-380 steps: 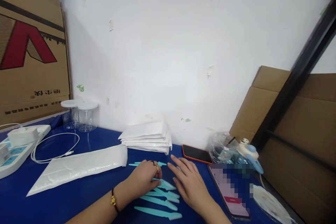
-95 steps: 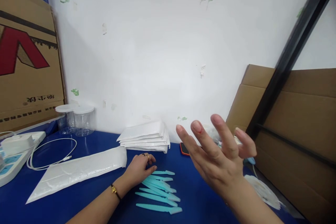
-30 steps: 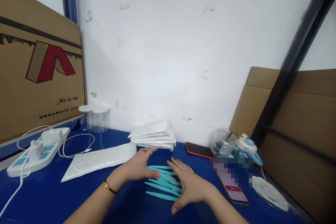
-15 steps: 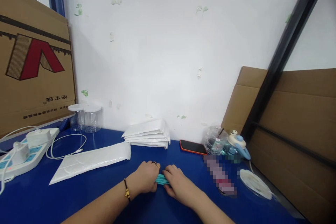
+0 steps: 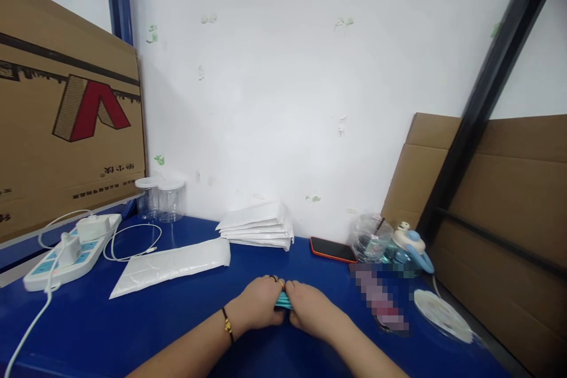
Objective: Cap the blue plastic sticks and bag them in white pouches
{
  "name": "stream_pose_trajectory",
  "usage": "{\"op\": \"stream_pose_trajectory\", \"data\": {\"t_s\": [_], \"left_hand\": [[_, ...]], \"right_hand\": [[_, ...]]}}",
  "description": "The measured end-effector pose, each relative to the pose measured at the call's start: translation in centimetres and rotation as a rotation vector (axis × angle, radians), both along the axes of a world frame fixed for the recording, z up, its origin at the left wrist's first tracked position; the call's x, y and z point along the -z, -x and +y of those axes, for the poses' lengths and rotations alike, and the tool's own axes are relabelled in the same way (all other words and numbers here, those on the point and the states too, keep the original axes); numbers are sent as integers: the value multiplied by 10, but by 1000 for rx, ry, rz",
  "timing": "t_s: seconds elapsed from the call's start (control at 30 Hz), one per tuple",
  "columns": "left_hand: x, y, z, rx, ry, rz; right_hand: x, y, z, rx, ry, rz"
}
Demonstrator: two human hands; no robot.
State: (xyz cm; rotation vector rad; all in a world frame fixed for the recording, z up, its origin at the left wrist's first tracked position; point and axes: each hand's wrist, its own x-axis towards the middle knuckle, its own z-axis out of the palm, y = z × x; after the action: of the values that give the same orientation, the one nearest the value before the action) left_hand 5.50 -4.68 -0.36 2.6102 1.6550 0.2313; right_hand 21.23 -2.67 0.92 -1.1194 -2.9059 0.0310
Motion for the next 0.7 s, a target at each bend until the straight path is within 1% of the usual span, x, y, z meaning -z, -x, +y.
{"op": "stream_pose_trajectory", "data": {"t_s": [0.1, 0.17, 0.23, 0.27, 0.3, 0.33, 0.37, 0.43, 0.5, 0.53, 0.57, 0.63, 0.7], "left_hand": [[2, -1, 0, -76, 38, -110], [1, -2, 2, -110, 62, -241], [-1, -4, 3, -96, 77, -458], [-1, -6, 4, -87, 81, -581], [-2, -9, 5, -79, 80, -697], [-1, -12, 5, -75, 75, -798], [0, -15, 6, -74, 74, -884], [4, -21, 7, -78, 102, -1007], [10, -25, 7, -87, 156, -1081], [12, -25, 7, -93, 188, -1105], [13, -24, 7, -96, 218, -1124], [12, -21, 5, -91, 279, -1166], [7, -17, 1, -62, 382, -1266]], "right_hand": [[-31, -3, -2, -16, -20, -51], [-57, -11, -2, -31, -26, 14], [-83, -21, 0, -111, -33, 244], [-94, -25, 0, -119, -37, 386], [-102, -26, -1, -110, -50, 511], [-106, -25, -2, -108, -70, 589], [-108, -21, -4, -109, -90, 624], [-103, -8, -8, -142, -106, 584], [-91, 6, -12, -186, -49, 518], [-85, 11, -12, -203, 3, 522], [-78, 14, -11, -210, 57, 572], [-66, 14, -6, -185, 170, 822], [-56, 8, 2, -139, 344, 1141]]}}
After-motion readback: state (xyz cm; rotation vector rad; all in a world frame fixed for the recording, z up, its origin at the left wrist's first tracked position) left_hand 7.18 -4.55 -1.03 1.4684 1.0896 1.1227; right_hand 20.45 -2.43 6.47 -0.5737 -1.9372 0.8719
